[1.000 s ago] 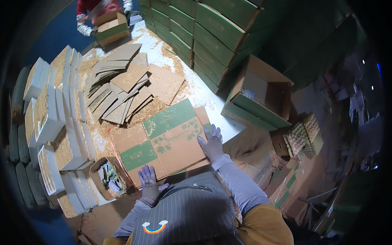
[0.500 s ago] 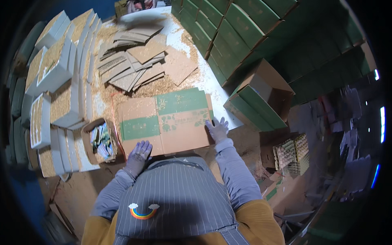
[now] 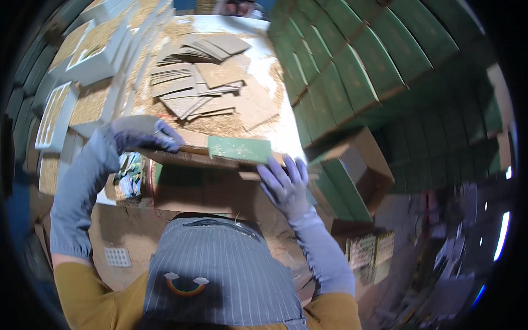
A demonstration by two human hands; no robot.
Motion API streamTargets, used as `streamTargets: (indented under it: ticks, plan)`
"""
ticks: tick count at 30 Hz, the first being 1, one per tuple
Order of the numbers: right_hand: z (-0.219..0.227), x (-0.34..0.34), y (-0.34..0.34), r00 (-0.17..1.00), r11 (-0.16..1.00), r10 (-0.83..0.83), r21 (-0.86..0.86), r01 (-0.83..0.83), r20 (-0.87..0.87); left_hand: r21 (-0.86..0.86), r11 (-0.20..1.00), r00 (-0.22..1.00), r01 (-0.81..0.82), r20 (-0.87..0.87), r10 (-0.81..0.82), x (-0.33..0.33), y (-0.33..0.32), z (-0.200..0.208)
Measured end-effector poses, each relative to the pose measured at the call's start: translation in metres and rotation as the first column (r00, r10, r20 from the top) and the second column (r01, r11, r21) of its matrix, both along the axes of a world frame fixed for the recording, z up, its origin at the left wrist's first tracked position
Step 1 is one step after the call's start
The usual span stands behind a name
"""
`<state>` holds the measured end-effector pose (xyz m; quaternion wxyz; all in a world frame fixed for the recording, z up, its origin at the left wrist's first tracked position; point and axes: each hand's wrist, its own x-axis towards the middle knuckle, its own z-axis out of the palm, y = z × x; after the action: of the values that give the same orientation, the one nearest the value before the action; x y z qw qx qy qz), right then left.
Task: The person packs items into cardboard boxes by hand, placing items inside and stacking the boxes on a pallet.
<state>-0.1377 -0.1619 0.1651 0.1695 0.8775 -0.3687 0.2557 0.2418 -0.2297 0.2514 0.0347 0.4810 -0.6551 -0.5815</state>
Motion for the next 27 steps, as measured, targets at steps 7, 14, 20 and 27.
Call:
streamTargets:
  ticks: [7,14,20,27]
  plan:
    - [0.029,-0.004,-0.030,0.967,0.969,0.215,0.090,-0.228,0.135,-0.822,0.565,0.977,0.066,0.169,0.132,-0.050,0.057,0.007]
    - [-0.025,0.082,-0.030,0.588,0.389,0.787,0.890,-0.238,-0.187,-0.915,-0.195,0.926,0.352,0.371,-0.066,-0.098,0.030,-0.126]
    - [0.031,-0.019,-0.027,0.895,0.428,0.430,0.845,-0.320,0.121,-0.946,-0.170,0.624,0.276,0.042,0.781,-0.073,-0.001,-0.138]
    - [-0.037,-0.016,-0.073,0.734,0.072,-0.611,0.945,-0.320,0.295,-0.914,0.404,0.996,0.030,0.064,0.070,-0.061,0.060,-0.055]
